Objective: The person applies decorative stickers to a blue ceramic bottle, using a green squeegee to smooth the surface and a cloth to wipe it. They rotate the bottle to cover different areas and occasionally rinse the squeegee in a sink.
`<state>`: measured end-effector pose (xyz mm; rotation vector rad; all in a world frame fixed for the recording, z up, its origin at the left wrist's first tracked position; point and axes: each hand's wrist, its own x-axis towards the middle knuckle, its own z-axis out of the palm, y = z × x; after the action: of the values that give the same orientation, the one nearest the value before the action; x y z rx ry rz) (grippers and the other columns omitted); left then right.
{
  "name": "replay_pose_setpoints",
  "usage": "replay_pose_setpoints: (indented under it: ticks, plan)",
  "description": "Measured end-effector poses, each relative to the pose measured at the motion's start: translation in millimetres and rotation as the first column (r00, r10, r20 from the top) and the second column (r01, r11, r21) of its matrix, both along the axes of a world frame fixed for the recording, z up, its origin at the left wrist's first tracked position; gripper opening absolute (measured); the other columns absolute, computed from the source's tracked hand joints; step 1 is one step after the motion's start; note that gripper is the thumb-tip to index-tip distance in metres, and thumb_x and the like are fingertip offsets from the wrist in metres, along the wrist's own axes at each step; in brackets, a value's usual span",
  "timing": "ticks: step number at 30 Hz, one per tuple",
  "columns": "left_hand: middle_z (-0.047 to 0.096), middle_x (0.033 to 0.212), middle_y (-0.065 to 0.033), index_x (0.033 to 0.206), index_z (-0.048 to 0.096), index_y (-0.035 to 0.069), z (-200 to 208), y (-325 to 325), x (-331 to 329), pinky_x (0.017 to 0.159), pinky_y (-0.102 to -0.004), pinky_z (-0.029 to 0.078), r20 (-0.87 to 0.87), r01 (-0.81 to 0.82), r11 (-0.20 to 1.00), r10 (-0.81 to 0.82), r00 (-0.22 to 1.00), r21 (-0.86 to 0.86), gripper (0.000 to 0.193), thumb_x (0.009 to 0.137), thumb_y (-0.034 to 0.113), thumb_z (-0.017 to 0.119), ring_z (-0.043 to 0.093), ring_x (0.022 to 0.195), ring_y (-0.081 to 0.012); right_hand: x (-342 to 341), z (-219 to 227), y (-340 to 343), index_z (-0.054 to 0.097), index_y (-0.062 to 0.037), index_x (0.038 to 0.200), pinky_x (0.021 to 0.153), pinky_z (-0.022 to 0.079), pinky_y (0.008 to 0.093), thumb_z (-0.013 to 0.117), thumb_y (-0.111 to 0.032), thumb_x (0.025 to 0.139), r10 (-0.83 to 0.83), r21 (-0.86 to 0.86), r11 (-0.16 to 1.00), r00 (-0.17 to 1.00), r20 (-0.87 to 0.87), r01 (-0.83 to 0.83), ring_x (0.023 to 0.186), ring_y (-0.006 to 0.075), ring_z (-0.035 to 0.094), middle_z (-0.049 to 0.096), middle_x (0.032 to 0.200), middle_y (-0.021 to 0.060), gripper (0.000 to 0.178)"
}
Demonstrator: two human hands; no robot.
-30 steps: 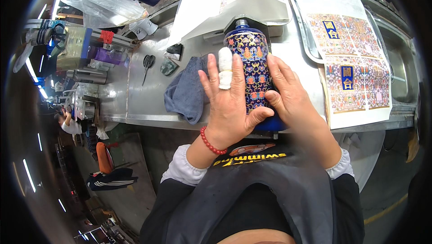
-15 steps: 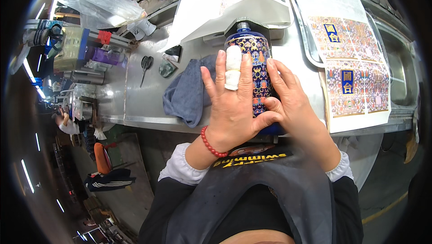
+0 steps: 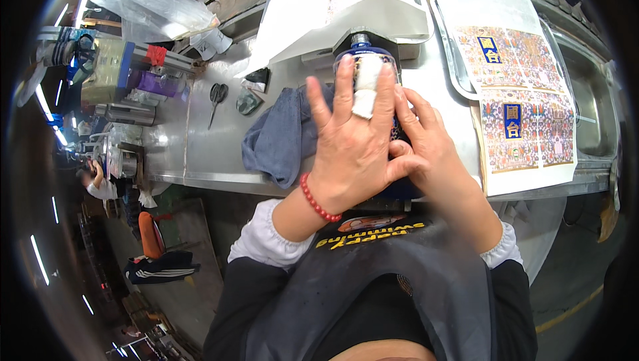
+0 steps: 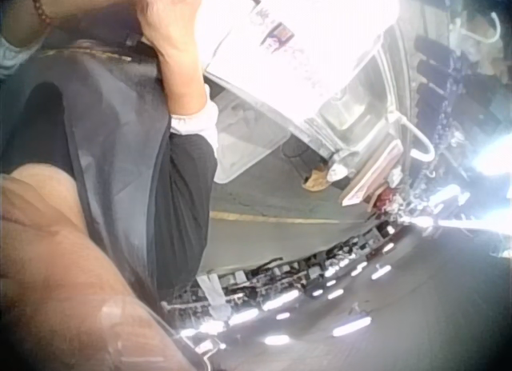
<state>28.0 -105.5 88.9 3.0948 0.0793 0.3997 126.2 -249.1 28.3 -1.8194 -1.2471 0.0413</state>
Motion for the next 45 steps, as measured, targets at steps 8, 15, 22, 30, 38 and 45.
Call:
replay_pose_setpoints:
  ticks: [8, 15, 22, 30, 38, 45]
  plan:
    - [0.030, 0.161, -0.0292, 0.159, 0.019, -0.010, -15, 4, -33, 0.115, -0.0706, -0.006, 0.106, -0.040, 0.929, 0.085, 0.991, -0.369, 0.126, 0.083, 0.090, 0.038, 0.006, 0.152, -0.0562, -6, -2, -12, 0.034, -0.0030, 0.158, 0.108, 0.042, 0.0478, 0.064, -0.037, 0.098, 0.026, 0.014, 1.000, 0.995, -0.093, -0.025, 0.122, 0.0440, 0.050, 0.040, 0.153, 0.0238, 0.075]
    - [0.031, 0.158, -0.0313, 0.156, 0.025, -0.012, -22, -3, -34, 0.115, -0.0715, -0.005, 0.070, -0.065, 0.982, 0.079, 0.994, -0.179, 0.124, 0.084, 0.087, 0.043, 0.009, 0.151, -0.0559, -11, -4, -11, 0.038, -0.0046, 0.157, 0.107, 0.043, 0.0479, 0.066, -0.033, 0.096, 0.012, -0.022, 1.000, 0.998, -0.061, -0.014, 0.121, 0.0427, 0.050, 0.042, 0.152, 0.0223, 0.073]
    - [0.026, 0.159, -0.0340, 0.155, 0.027, -0.012, -12, -12, -23, 0.116, -0.0725, 0.000, 0.023, -0.103, 0.989, 0.106, 0.994, -0.108, 0.122, 0.083, 0.084, 0.046, 0.013, 0.150, -0.0562, -12, -6, -9, 0.039, -0.0051, 0.156, 0.103, 0.045, 0.0485, 0.069, -0.027, 0.093, -0.002, 0.002, 1.000, 1.000, -0.018, 0.002, 0.116, 0.0429, 0.052, 0.043, 0.150, 0.0240, 0.073]
    - [0.034, 0.157, -0.0313, 0.151, 0.040, -0.009, -5, -13, -31, 0.116, -0.0703, -0.005, 0.132, -0.026, 0.991, 0.043, 0.990, -0.131, 0.112, 0.088, 0.083, 0.041, 0.011, 0.151, -0.0559, -11, -5, -11, 0.040, -0.0056, 0.156, 0.104, 0.044, 0.0492, 0.067, -0.035, 0.095, 0.011, -0.003, 1.000, 0.999, -0.046, -0.012, 0.117, 0.0438, 0.051, 0.044, 0.149, 0.0258, 0.072]
    - [0.041, 0.153, -0.0279, 0.148, 0.049, -0.003, -16, -15, -40, 0.116, -0.0700, -0.007, 0.063, -0.088, 0.996, 0.088, 0.994, -0.007, 0.101, 0.092, 0.080, 0.038, 0.014, 0.151, -0.0520, -10, -4, -13, 0.042, -0.0108, 0.156, 0.105, 0.043, 0.0500, 0.067, -0.035, 0.095, 0.029, 0.004, 1.000, 0.998, -0.058, -0.029, 0.121, 0.0441, 0.050, 0.044, 0.149, 0.0247, 0.070]
    - [0.044, 0.152, -0.0268, 0.149, 0.048, -0.002, -14, -13, -40, 0.117, -0.0700, -0.006, 0.091, -0.070, 0.995, 0.076, 0.993, -0.065, 0.101, 0.093, 0.080, 0.035, 0.019, 0.150, -0.0504, -9, -3, -14, 0.047, -0.0202, 0.154, 0.104, 0.044, 0.0509, 0.068, -0.031, 0.094, 0.033, 0.002, 0.999, 0.999, -0.044, -0.033, 0.120, 0.0443, 0.051, 0.044, 0.148, 0.0246, 0.064]
